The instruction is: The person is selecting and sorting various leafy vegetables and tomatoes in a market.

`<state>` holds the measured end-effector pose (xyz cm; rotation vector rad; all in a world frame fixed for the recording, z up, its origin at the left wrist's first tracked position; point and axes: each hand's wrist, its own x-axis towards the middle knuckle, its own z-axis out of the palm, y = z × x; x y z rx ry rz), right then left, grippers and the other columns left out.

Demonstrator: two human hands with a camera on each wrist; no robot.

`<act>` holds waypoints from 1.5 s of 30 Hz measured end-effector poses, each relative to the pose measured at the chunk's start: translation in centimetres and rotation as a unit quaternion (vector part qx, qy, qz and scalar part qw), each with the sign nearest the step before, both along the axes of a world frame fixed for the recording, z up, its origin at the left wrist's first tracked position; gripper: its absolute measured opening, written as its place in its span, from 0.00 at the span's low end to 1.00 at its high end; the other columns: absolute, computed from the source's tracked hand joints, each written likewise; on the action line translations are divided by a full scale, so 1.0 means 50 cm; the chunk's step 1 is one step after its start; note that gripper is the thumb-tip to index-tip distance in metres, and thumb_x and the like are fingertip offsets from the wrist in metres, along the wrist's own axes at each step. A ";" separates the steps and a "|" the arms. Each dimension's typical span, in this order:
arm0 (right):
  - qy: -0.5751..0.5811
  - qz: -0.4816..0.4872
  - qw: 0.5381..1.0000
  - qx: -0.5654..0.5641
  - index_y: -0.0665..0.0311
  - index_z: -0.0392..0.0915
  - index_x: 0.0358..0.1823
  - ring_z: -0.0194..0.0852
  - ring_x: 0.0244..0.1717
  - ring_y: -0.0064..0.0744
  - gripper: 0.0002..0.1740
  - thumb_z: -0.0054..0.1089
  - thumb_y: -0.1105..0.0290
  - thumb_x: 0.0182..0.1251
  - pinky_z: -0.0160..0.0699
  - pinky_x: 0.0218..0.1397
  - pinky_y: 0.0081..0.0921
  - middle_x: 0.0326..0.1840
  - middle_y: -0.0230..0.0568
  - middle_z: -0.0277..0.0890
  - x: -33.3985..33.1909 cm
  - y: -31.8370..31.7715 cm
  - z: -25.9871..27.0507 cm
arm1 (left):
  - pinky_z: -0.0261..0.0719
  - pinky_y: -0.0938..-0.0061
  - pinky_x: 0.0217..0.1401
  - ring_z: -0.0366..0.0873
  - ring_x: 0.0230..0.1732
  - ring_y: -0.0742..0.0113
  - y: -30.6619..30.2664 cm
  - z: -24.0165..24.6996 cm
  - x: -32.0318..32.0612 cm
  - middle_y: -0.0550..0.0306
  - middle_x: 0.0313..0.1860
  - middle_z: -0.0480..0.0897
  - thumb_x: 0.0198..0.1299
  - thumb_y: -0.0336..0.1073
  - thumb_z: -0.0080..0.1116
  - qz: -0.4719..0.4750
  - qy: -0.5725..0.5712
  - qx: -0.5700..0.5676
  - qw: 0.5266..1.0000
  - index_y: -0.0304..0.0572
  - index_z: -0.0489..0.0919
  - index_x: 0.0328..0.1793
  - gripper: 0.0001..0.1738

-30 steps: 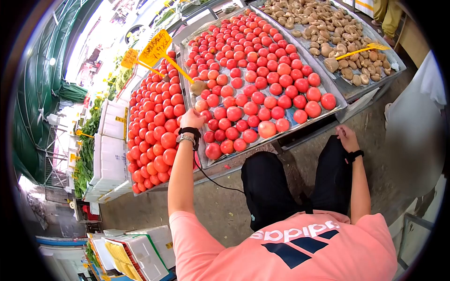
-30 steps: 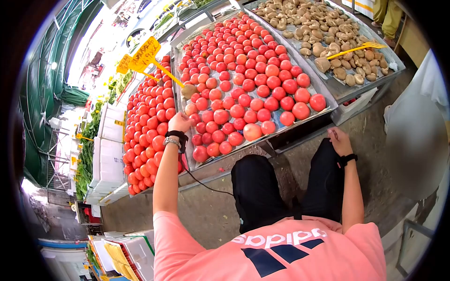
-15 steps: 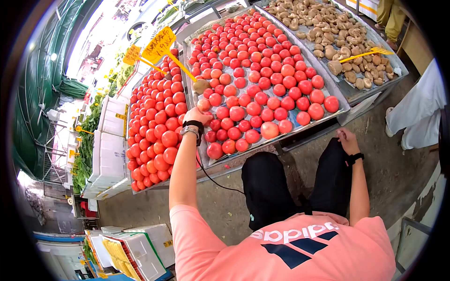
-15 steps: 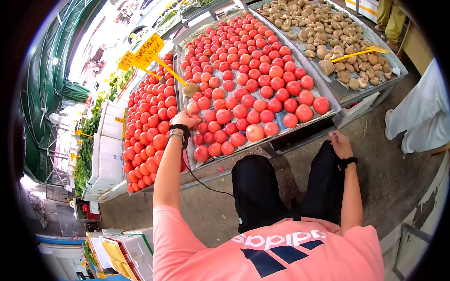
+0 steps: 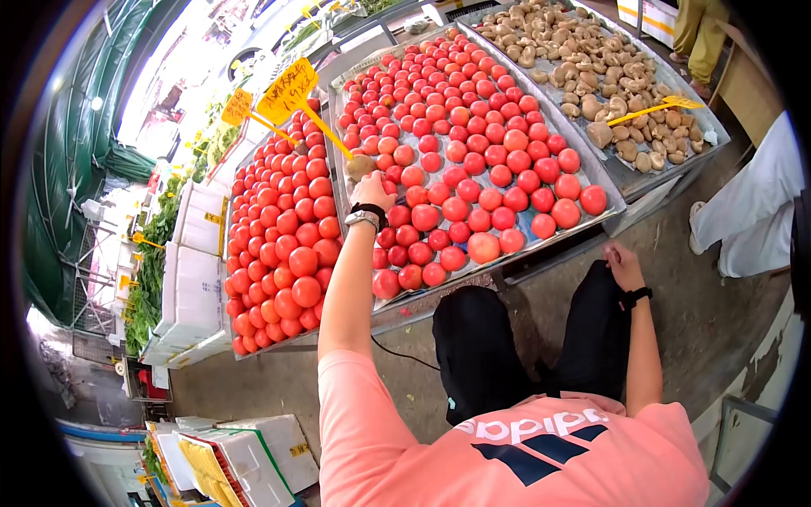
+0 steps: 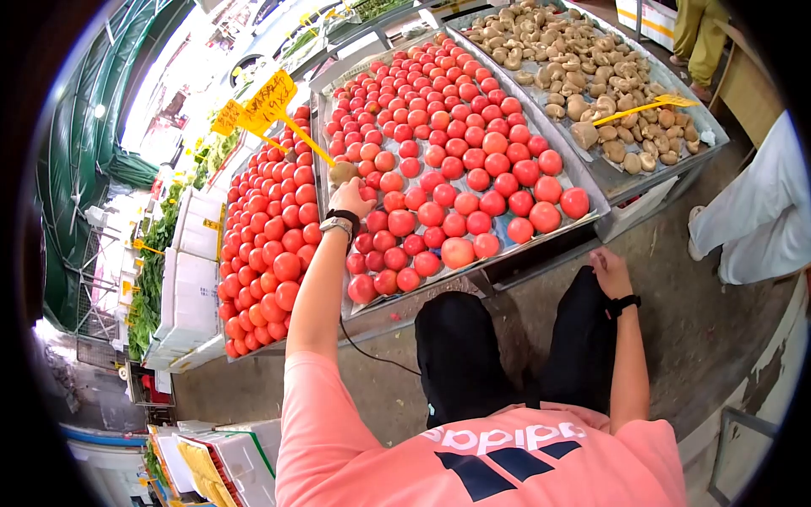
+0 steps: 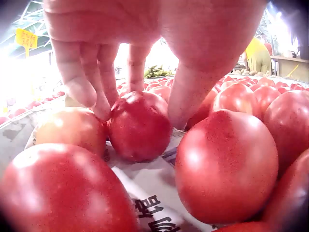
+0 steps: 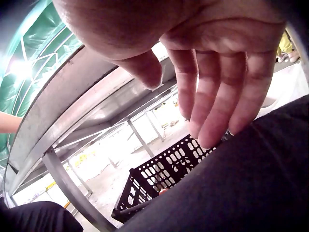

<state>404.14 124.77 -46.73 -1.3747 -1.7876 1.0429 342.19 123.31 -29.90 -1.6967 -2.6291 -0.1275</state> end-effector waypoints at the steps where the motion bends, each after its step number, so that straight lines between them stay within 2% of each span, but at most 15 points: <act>1: 0.002 -0.001 1.000 0.001 0.69 0.81 0.46 0.81 0.28 0.24 0.12 0.60 0.65 0.81 0.80 0.36 0.26 0.27 0.38 0.81 0.002 -0.001 0.003 | 0.82 0.56 0.65 0.85 0.59 0.45 0.000 0.000 0.003 0.45 0.53 0.88 0.50 0.50 0.79 0.004 0.006 0.000 1.000 0.49 0.83 0.59 0.31; 4: 0.005 -0.002 1.000 0.002 0.69 0.81 0.47 0.81 0.29 0.24 0.11 0.60 0.65 0.80 0.80 0.37 0.26 0.27 0.38 0.81 0.005 -0.001 0.000 | 0.83 0.56 0.63 0.87 0.57 0.47 -0.005 0.015 -0.015 0.46 0.51 0.89 0.49 0.52 0.79 -0.034 -0.045 -0.035 0.998 0.49 0.83 0.58 0.32; 7: 0.005 -0.005 1.000 -0.001 0.68 0.81 0.47 0.81 0.29 0.24 0.11 0.60 0.65 0.80 0.80 0.37 0.26 0.27 0.37 0.81 0.009 0.002 -0.009 | 0.85 0.56 0.60 0.88 0.56 0.50 -0.008 0.048 -0.015 0.46 0.51 0.89 0.49 0.52 0.76 -0.027 -0.049 -0.096 0.994 0.48 0.83 0.52 0.27; 10: 0.001 -0.005 1.000 -0.012 0.68 0.81 0.47 0.81 0.29 0.23 0.11 0.60 0.65 0.80 0.79 0.36 0.26 0.27 0.37 0.81 0.003 0.000 -0.002 | 0.85 0.55 0.60 0.88 0.55 0.48 0.003 0.052 -0.014 0.46 0.52 0.89 0.50 0.53 0.75 -0.015 -0.055 -0.100 0.993 0.48 0.84 0.55 0.29; 11: -0.002 -0.003 1.000 -0.011 0.68 0.81 0.47 0.81 0.29 0.23 0.11 0.60 0.65 0.80 0.79 0.36 0.26 0.27 0.37 0.81 0.002 0.000 0.002 | 0.85 0.55 0.60 0.87 0.56 0.47 0.005 0.041 -0.010 0.46 0.52 0.89 0.52 0.54 0.74 -0.035 -0.046 -0.037 0.998 0.48 0.84 0.58 0.30; 14: -0.011 0.000 1.000 -0.003 0.67 0.81 0.47 0.81 0.29 0.23 0.11 0.61 0.65 0.80 0.79 0.36 0.26 0.27 0.36 0.81 -0.004 -0.002 0.007 | 0.84 0.53 0.61 0.87 0.56 0.46 0.030 0.018 0.015 0.46 0.53 0.89 0.54 0.54 0.74 -0.084 -0.089 0.045 0.991 0.48 0.84 0.58 0.29; 18: -0.009 0.002 1.000 -0.001 0.67 0.81 0.47 0.81 0.29 0.23 0.11 0.61 0.65 0.80 0.79 0.36 0.26 0.27 0.36 0.81 0.001 -0.003 0.004 | 0.85 0.52 0.59 0.88 0.55 0.44 0.068 -0.010 0.049 0.45 0.50 0.89 0.55 0.54 0.75 -0.073 -0.103 0.030 0.992 0.48 0.84 0.60 0.30; 22: -0.010 -0.004 1.000 0.005 0.67 0.81 0.47 0.81 0.29 0.24 0.11 0.60 0.65 0.80 0.80 0.36 0.26 0.28 0.37 0.81 0.013 -0.006 0.002 | 0.85 0.54 0.59 0.89 0.53 0.46 0.092 -0.023 0.048 0.47 0.48 0.90 0.49 0.55 0.78 -0.051 -0.100 0.028 0.993 0.47 0.85 0.58 0.32; 30: -0.024 -0.005 1.000 0.002 0.68 0.81 0.48 0.81 0.29 0.25 0.12 0.59 0.65 0.80 0.80 0.38 0.27 0.29 0.39 0.82 0.025 -0.009 0.004 | 0.83 0.60 0.67 0.87 0.60 0.51 0.111 -0.010 0.031 0.48 0.57 0.89 0.47 0.48 0.81 -0.128 -0.185 -0.003 0.974 0.48 0.85 0.63 0.35; 34: -0.014 -0.010 1.000 -0.009 0.70 0.81 0.48 0.82 0.30 0.26 0.13 0.59 0.65 0.80 0.80 0.38 0.27 0.29 0.39 0.81 0.022 -0.009 0.003 | 0.82 0.63 0.69 0.86 0.63 0.52 0.131 -0.037 0.024 0.46 0.59 0.89 0.48 0.47 0.82 -0.166 -0.275 0.036 0.946 0.41 0.84 0.64 0.37; 37: -0.012 -0.008 1.000 -0.020 0.70 0.81 0.48 0.83 0.30 0.26 0.13 0.60 0.65 0.80 0.81 0.38 0.27 0.29 0.40 0.81 0.023 -0.007 0.000 | 0.81 0.62 0.70 0.86 0.64 0.52 0.127 -0.021 0.028 0.45 0.60 0.88 0.50 0.49 0.80 -0.126 -0.268 0.006 0.955 0.38 0.84 0.64 0.36; 40: -0.009 -0.011 1.000 -0.024 0.70 0.81 0.47 0.83 0.30 0.26 0.12 0.60 0.65 0.79 0.81 0.38 0.27 0.28 0.40 0.81 0.020 -0.004 -0.003 | 0.81 0.61 0.70 0.85 0.64 0.51 0.139 -0.035 0.025 0.44 0.61 0.87 0.54 0.50 0.78 -0.112 -0.215 0.041 0.969 0.37 0.82 0.65 0.37; 43: -0.002 -0.021 0.999 -0.025 0.70 0.81 0.47 0.83 0.29 0.26 0.12 0.61 0.65 0.79 0.81 0.37 0.27 0.28 0.39 0.81 0.019 -0.005 -0.003 | 0.82 0.58 0.68 0.84 0.64 0.48 0.173 -0.039 0.052 0.43 0.62 0.86 0.56 0.50 0.76 -0.106 -0.201 0.054 0.972 0.40 0.80 0.68 0.36; 45: -0.006 -0.025 0.999 -0.021 0.70 0.81 0.47 0.83 0.29 0.26 0.13 0.61 0.65 0.79 0.81 0.37 0.27 0.27 0.39 0.81 0.015 -0.009 0.004 | 0.82 0.56 0.67 0.83 0.64 0.45 0.176 -0.028 0.086 0.43 0.63 0.85 0.56 0.48 0.75 -0.160 -0.162 0.038 0.973 0.46 0.79 0.70 0.36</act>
